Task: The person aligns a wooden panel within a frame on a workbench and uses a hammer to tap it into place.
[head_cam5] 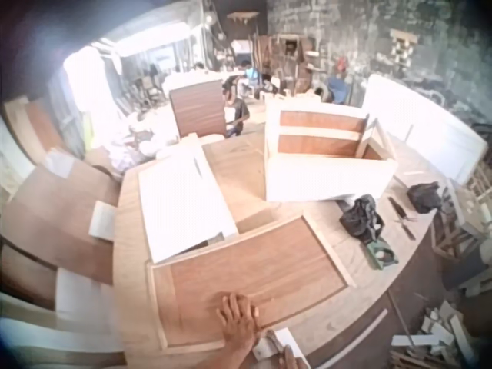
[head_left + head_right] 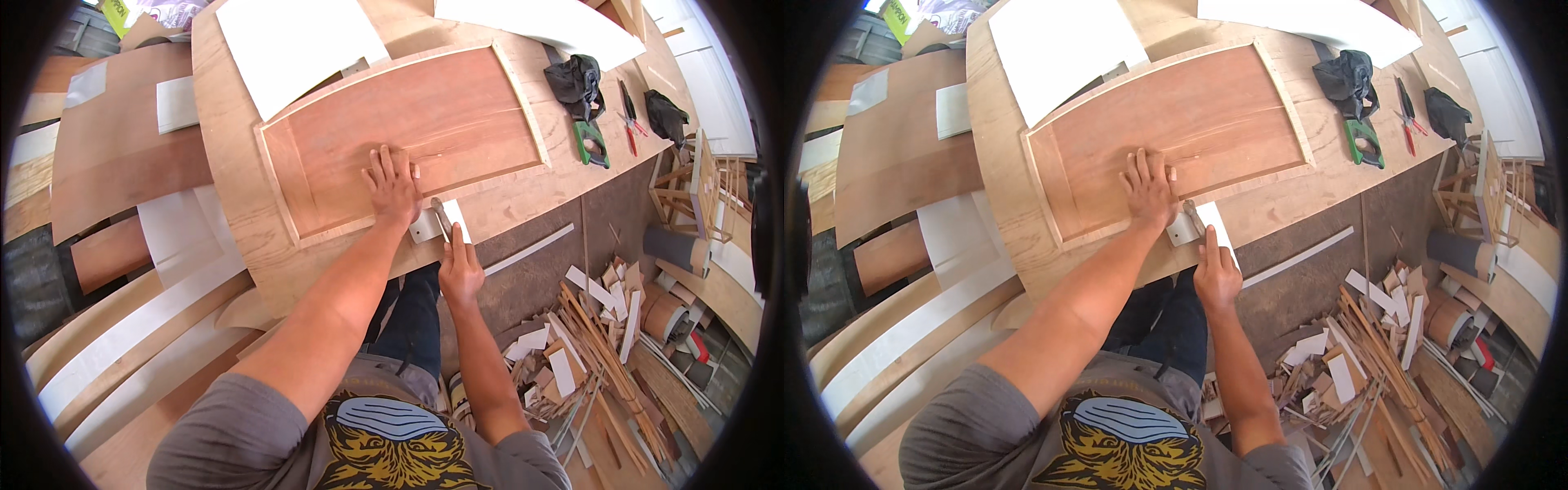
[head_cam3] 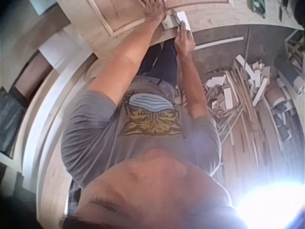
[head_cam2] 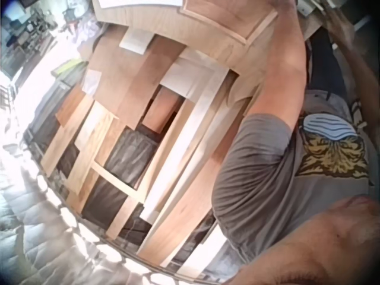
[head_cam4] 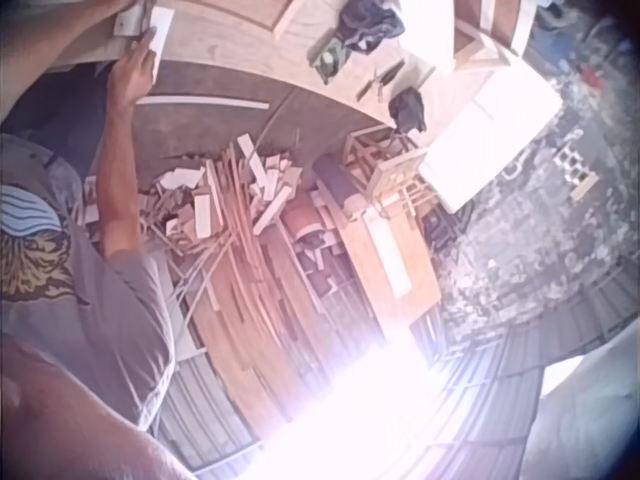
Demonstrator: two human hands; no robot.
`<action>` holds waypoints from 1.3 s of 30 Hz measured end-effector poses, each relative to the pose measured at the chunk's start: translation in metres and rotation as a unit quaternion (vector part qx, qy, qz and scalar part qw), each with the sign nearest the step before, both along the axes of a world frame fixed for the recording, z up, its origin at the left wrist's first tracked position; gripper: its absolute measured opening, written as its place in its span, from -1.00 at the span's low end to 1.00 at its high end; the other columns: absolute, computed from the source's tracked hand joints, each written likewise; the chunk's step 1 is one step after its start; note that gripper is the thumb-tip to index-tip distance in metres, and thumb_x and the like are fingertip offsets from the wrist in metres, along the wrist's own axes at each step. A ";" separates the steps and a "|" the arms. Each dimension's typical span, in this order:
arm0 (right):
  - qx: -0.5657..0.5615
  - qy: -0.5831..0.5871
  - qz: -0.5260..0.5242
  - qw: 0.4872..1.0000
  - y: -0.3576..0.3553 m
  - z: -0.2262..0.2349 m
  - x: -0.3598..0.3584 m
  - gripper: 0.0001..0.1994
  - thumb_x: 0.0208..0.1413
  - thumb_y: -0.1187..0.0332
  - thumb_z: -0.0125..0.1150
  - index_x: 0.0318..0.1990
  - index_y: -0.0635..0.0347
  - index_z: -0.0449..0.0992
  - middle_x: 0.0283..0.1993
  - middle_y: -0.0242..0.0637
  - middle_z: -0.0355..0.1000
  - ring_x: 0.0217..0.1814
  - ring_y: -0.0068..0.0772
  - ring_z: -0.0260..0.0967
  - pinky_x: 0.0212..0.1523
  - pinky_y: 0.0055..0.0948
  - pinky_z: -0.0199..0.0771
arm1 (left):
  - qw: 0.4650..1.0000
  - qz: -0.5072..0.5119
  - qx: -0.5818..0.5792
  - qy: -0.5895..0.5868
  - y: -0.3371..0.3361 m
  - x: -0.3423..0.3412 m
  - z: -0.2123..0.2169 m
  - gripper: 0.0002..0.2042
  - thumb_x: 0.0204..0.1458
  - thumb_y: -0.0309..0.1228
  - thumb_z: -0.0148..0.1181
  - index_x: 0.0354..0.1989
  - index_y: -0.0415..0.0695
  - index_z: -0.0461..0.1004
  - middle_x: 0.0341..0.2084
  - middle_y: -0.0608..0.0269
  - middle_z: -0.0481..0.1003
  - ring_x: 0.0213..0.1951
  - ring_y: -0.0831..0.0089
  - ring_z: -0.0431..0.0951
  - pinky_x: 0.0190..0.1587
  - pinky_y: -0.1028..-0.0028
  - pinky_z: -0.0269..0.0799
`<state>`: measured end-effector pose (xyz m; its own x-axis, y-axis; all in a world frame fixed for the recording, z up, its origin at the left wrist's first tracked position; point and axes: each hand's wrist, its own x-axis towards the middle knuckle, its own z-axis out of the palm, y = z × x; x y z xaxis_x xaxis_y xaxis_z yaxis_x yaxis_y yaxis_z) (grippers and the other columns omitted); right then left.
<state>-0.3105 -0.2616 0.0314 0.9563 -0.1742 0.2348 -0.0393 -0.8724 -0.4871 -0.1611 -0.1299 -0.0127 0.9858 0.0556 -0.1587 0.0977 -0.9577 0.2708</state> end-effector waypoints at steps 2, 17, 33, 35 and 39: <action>0.007 0.038 -0.015 0.999 0.000 -0.003 0.001 -0.51 0.28 0.38 0.31 0.38 0.04 0.51 -0.31 -0.15 0.54 -0.38 -0.05 0.55 -0.37 -0.14 0.60 | 1.000 -0.001 0.009 0.001 0.000 0.000 -0.001 -0.48 0.46 -0.09 -0.16 0.53 0.04 0.08 0.58 -0.12 -0.07 0.60 -0.16 -0.16 0.53 -0.28 -0.18; 0.536 0.028 -0.282 0.796 -0.056 -0.019 0.097 -0.47 0.39 0.42 0.23 0.49 0.11 0.36 0.20 -0.15 0.41 0.13 -0.38 0.43 0.10 -0.31 0.51 | 0.965 0.249 -0.035 -0.069 0.193 -0.067 -0.013 -0.33 0.31 -0.04 0.17 0.48 -0.14 0.21 0.47 -0.14 0.22 0.52 -0.15 0.09 0.50 -0.12 -0.02; 0.666 0.013 -0.259 0.699 -0.093 -0.019 0.139 -0.50 0.44 0.34 0.20 0.48 -0.05 0.35 0.32 -0.34 0.42 0.19 -0.33 0.47 0.17 -0.15 0.50 | 0.907 0.294 -0.236 -0.189 0.167 -0.080 -0.022 -0.48 0.22 -0.15 0.35 0.25 -0.17 0.43 0.11 -0.07 0.52 0.18 -0.09 0.45 0.28 0.02 0.27; 0.658 0.024 -0.263 0.705 -0.116 -0.020 0.142 -0.50 0.44 0.33 0.20 0.49 -0.05 0.34 0.32 -0.35 0.42 0.19 -0.32 0.47 0.16 -0.16 0.50 | 0.901 0.275 -0.270 -0.198 0.151 -0.071 -0.020 -0.49 0.22 -0.14 0.34 0.24 -0.17 0.43 0.12 -0.08 0.52 0.20 -0.09 0.44 0.30 0.01 0.26; 0.623 0.072 -0.260 0.734 -0.130 -0.010 0.142 -0.52 0.46 0.28 0.17 0.48 -0.06 0.35 0.28 -0.33 0.42 0.07 -0.33 0.50 0.06 -0.18 0.54 | 0.952 0.202 -0.164 -0.164 0.132 -0.062 -0.016 -0.47 0.26 -0.11 0.33 0.25 -0.17 0.40 0.18 -0.21 0.43 0.23 -0.06 0.42 0.28 0.03 0.29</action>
